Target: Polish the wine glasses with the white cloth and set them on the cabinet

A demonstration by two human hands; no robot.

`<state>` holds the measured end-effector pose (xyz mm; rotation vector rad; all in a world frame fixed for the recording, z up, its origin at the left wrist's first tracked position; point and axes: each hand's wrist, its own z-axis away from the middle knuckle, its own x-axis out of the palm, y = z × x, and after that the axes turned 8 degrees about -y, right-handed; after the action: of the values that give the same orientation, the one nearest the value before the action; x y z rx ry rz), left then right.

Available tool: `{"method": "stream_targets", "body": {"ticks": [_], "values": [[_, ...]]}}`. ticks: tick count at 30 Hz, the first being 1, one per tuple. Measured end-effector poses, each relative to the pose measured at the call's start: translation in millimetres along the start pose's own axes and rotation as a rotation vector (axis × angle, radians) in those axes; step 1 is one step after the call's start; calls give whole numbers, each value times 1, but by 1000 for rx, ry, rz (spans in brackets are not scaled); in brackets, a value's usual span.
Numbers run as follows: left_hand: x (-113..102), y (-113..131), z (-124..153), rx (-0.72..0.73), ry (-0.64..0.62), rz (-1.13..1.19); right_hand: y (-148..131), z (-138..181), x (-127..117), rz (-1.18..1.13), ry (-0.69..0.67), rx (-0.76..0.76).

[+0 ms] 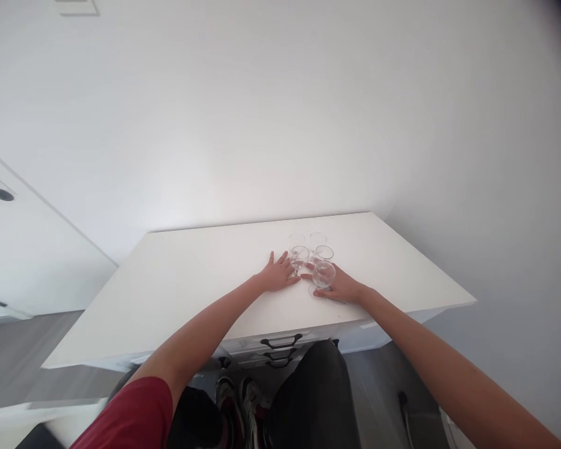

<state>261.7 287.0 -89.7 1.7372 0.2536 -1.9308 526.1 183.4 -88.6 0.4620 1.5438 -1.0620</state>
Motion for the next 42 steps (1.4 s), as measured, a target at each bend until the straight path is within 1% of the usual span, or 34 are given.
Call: {"method": "stream_targets", "body": {"ticks": [2, 4, 7, 11, 16, 18, 20, 22, 24, 29, 33, 38, 42], "values": [[-2, -18, 22, -55, -10, -3, -8, -15, 3, -9, -3, -1], [-4, -41, 53, -118, -23, -5, -19, -34, 8, -20, 0, -6], [-10, -77, 114, -212, -30, -7, -42, -70, 17, -26, 4, -33], [-15, -118, 199, -309, -14, -9, -87, -128, 26, -9, -3, -80], [-15, -156, 290, -436, 24, 3, -144, -204, 40, 9, -47, -158], [-14, -168, 320, -470, 44, 13, -165, -233, 46, 14, -67, -189], [-11, -177, 344, -496, 66, 24, -184, -258, 51, 22, -88, -207], [-6, -185, 359, -528, 94, 34, -199, -280, 54, 33, -107, -214], [-1, -191, 364, -567, 126, 45, -209, -297, 57, 46, -121, -215], [12, -202, 360, -619, 192, 85, -217, -324, 57, 69, -137, -207], [13, -204, 360, -619, 210, 95, -226, -335, 57, 64, -163, -231], [10, -200, 365, -627, 193, 83, -240, -340, 59, 29, -182, -280], [8, -197, 366, -625, 188, 85, -245, -338, 60, 10, -182, -250]]}}
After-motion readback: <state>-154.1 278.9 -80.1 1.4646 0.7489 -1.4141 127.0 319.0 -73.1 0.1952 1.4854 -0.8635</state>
